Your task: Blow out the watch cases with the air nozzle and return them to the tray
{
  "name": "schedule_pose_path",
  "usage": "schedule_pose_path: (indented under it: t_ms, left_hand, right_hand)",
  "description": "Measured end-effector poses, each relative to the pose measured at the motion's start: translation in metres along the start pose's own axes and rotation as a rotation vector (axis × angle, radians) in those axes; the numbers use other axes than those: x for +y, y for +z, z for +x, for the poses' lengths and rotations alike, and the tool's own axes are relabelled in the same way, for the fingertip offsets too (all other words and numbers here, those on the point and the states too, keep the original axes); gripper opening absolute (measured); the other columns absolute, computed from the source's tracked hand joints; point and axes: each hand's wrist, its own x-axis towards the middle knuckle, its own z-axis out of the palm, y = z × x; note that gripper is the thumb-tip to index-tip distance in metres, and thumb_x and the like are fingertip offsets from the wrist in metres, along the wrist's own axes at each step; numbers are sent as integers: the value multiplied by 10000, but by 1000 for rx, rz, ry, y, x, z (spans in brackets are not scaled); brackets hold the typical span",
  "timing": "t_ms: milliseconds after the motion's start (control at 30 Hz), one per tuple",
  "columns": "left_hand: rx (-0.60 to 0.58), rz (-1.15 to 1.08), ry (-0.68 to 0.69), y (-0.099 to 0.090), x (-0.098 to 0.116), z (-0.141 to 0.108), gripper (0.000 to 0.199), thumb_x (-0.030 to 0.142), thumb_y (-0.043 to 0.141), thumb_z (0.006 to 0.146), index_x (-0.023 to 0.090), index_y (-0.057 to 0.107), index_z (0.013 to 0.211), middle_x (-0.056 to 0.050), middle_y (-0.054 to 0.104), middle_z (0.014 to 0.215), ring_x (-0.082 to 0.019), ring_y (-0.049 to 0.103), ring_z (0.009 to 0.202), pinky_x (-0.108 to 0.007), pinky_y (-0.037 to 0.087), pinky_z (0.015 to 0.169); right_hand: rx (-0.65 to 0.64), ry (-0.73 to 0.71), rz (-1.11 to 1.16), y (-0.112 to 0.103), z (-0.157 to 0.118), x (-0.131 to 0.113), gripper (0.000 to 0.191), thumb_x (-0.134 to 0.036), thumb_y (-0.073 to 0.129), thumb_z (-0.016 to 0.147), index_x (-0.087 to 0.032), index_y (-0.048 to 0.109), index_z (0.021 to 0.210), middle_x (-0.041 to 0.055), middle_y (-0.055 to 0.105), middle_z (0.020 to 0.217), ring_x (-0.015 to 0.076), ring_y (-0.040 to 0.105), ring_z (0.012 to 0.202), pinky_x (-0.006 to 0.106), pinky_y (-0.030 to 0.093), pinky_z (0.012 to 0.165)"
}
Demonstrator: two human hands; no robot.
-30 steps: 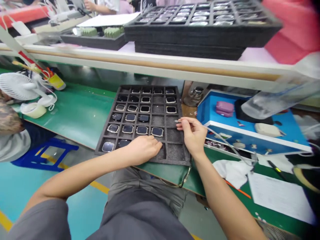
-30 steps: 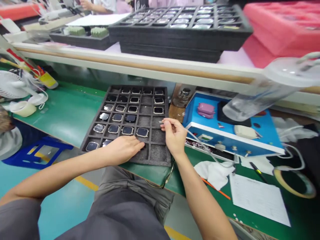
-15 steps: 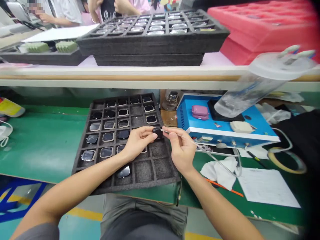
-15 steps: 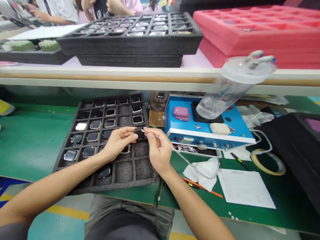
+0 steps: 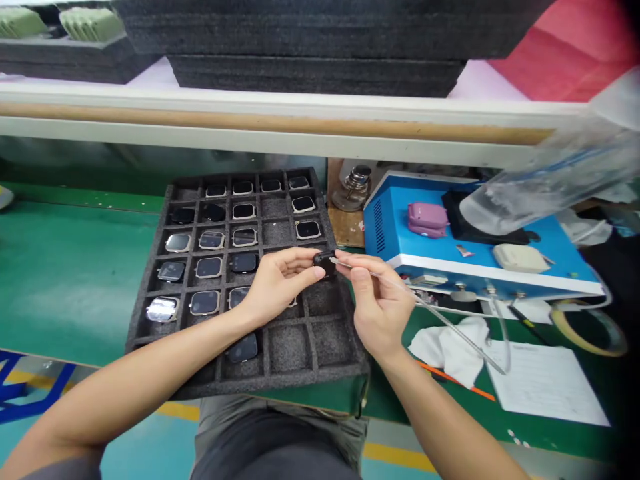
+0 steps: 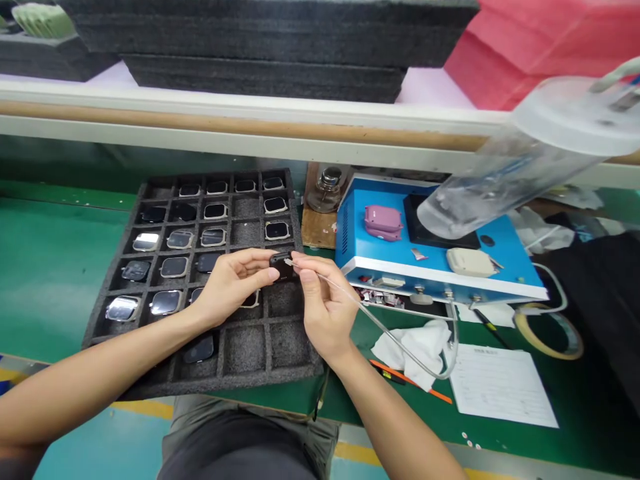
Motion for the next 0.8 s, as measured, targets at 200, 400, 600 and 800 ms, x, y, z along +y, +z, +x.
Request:
schedule_pose_path:
  t_ms: [200, 400, 600, 800]
  left_hand:
    - [-7, 8, 3, 0, 0, 0, 400, 327, 902, 715, 150, 783, 1054, -93, 818, 1023, -234, 767, 955, -399, 577, 969]
    - [-6, 10, 3, 0, 0, 0, 402, 331, 899, 720, 150, 782, 1059, -94, 818, 1024, -236, 767, 960, -394, 579, 964]
    - [1, 5, 1, 0, 0, -1, 404, 320, 906, 712, 147, 784, 1056, -94, 819, 1027, -233, 767, 961, -390, 579, 965]
    - [8, 1, 13, 1, 0, 0, 391, 300, 913, 700, 148, 793, 1040, -91, 822, 1015, -228, 771, 949, -390, 586, 969]
  right_hand:
    - [-1, 17, -34, 0, 0, -1, 141, -303, 616, 993, -240, 742, 996, 70, 767, 1060, 236, 743, 1071, 436, 649, 927]
    - [0, 24, -44, 0, 0, -2, 149, -318, 608, 996, -244, 737, 990, 73, 765, 1056, 239, 742, 1070, 439, 651, 923]
    - [-1, 18, -15, 0, 1, -2, 141, -284, 613, 995, -248, 749, 993, 65, 763, 1047, 237, 743, 1062, 436, 643, 920]
    - [3, 13, -5, 0, 0, -2, 131, -293, 623, 987, -250, 747, 990, 66, 758, 1043, 241, 738, 1059, 455, 648, 921]
